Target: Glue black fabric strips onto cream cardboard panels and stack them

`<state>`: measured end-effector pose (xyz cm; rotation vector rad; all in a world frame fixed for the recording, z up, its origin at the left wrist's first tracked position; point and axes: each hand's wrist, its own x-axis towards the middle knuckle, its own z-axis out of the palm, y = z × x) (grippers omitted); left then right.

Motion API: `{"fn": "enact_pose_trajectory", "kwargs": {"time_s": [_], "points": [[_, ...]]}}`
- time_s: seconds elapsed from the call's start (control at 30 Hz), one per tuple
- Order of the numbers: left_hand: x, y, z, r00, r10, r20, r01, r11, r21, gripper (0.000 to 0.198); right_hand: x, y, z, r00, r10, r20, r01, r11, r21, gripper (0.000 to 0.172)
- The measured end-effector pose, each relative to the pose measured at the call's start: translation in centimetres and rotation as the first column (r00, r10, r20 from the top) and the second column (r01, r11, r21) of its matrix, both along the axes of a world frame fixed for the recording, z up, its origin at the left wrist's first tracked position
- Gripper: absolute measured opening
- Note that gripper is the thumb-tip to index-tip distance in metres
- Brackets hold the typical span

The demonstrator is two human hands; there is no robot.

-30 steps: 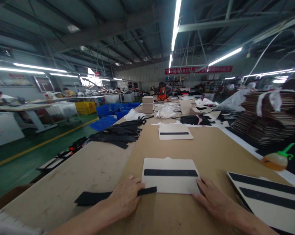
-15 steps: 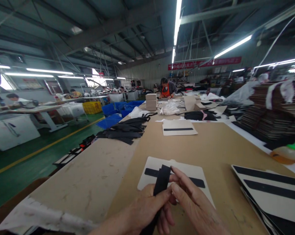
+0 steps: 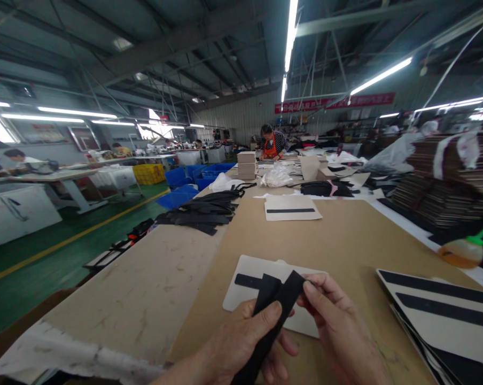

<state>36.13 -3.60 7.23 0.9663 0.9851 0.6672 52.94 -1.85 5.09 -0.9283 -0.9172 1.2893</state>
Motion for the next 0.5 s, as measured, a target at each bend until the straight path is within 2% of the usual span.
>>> {"fn": "enact_pose_trajectory", "kwargs": {"time_s": [0.1, 0.2, 0.27, 0.33, 0.4, 0.43, 0.5], "points": [[-0.2, 0.0, -0.2, 0.998, 0.058, -0.011, -0.057, 0.996, 0.066, 0.058, -0.9, -0.1, -1.1, 0.983, 0.081, -0.168, -0.095, 0.992, -0.08, 0.028], [0.0, 0.3, -0.5, 0.989, 0.131, -0.073, -0.12, 0.983, 0.142, 0.056, -2.3, -0.4, -2.2, 0.976, 0.15, -0.16, -0.167, 0.982, -0.094, 0.028], [-0.2, 0.4, -0.4, 0.981, 0.145, -0.127, -0.124, 0.979, 0.161, 0.057, -2.8, -0.4, -2.1, 0.971, 0.166, -0.175, -0.183, 0.979, -0.088, 0.028], [-1.1, 0.3, 0.4, 0.971, 0.092, -0.222, -0.051, 0.981, 0.185, 0.056, -2.1, 0.2, -1.0, 0.959, 0.158, -0.236, -0.181, 0.98, -0.08, 0.026], [-2.7, 0.1, 1.6, 0.928, -0.001, -0.372, 0.094, 0.969, 0.23, 0.052, -0.2, 1.3, 1.0, 0.952, 0.081, -0.294, -0.103, 0.993, -0.06, 0.027], [-3.6, -0.1, 2.3, 0.883, -0.039, -0.468, 0.181, 0.948, 0.262, 0.049, 1.1, 2.0, 2.2, 0.951, 0.028, -0.306, -0.046, 0.998, -0.052, 0.028], [-5.5, -0.3, 3.6, 0.738, -0.044, -0.673, 0.356, 0.874, 0.332, 0.04, 3.7, 3.6, 4.4, 0.955, -0.049, -0.294, 0.045, 0.999, -0.018, 0.032]]}}
